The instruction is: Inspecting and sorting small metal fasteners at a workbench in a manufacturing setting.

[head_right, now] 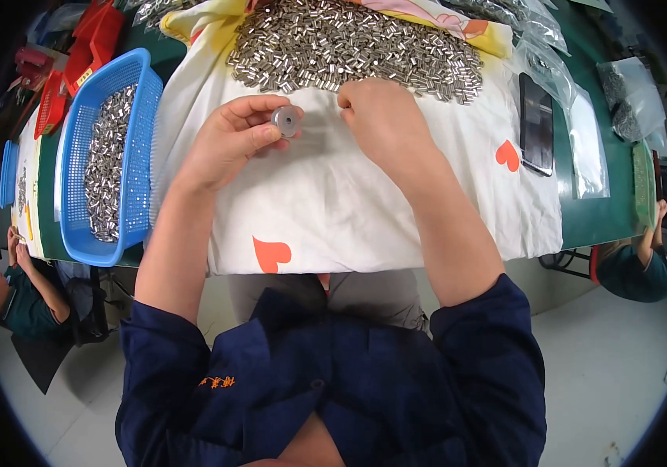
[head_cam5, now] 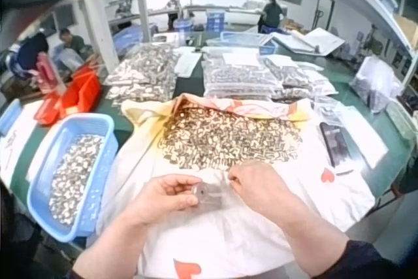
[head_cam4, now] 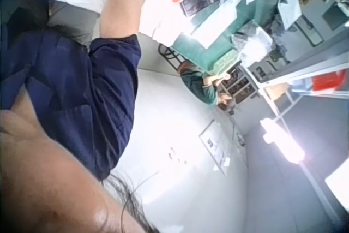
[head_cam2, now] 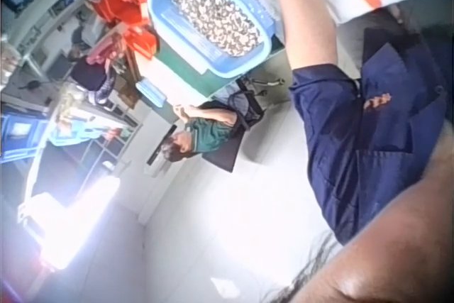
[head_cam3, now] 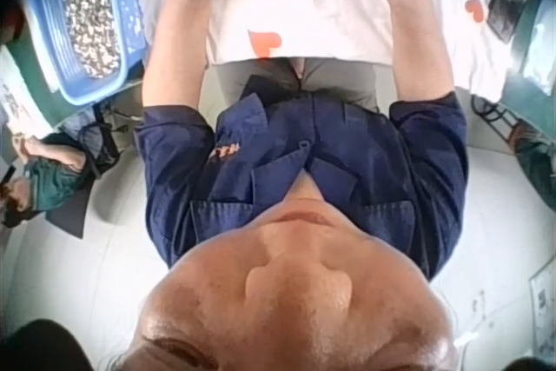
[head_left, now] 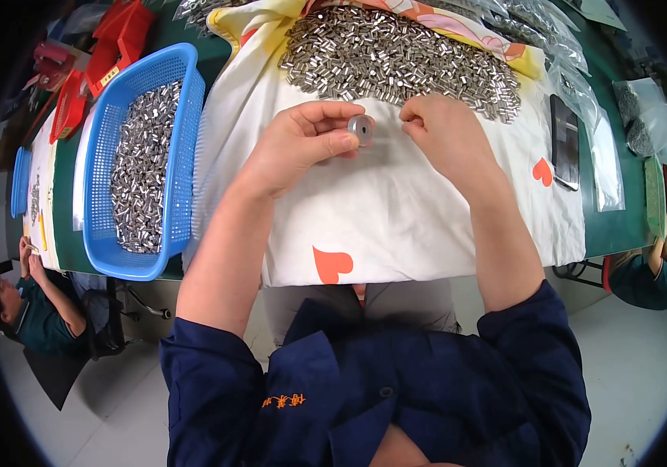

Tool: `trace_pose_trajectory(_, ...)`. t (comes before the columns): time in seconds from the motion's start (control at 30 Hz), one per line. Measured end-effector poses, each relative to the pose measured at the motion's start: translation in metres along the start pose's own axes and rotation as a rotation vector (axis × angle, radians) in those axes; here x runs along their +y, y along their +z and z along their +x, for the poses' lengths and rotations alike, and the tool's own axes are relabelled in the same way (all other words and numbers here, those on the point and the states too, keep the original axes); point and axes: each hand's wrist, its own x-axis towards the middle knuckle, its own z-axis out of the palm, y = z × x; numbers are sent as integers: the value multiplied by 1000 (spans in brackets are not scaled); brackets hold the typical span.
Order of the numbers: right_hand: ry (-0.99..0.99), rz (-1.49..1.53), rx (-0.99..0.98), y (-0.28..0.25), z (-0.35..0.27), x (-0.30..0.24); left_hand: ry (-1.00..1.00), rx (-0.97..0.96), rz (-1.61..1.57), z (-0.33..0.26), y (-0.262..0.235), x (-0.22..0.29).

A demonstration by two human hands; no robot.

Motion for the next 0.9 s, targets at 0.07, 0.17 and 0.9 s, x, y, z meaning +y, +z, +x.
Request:
trace_pose_trajectory(0.07,-16,-6,29,2,0,-1,13,12,6,0,-2,0)
trace_pose_trajectory(0.17,-17,261,94,-3,1,-12,0,40,24,0,-2,-1)
trace_pose_trajectory(0.9,-105,794,7,0,1,-24,50,12,-71,1,-2,-3)
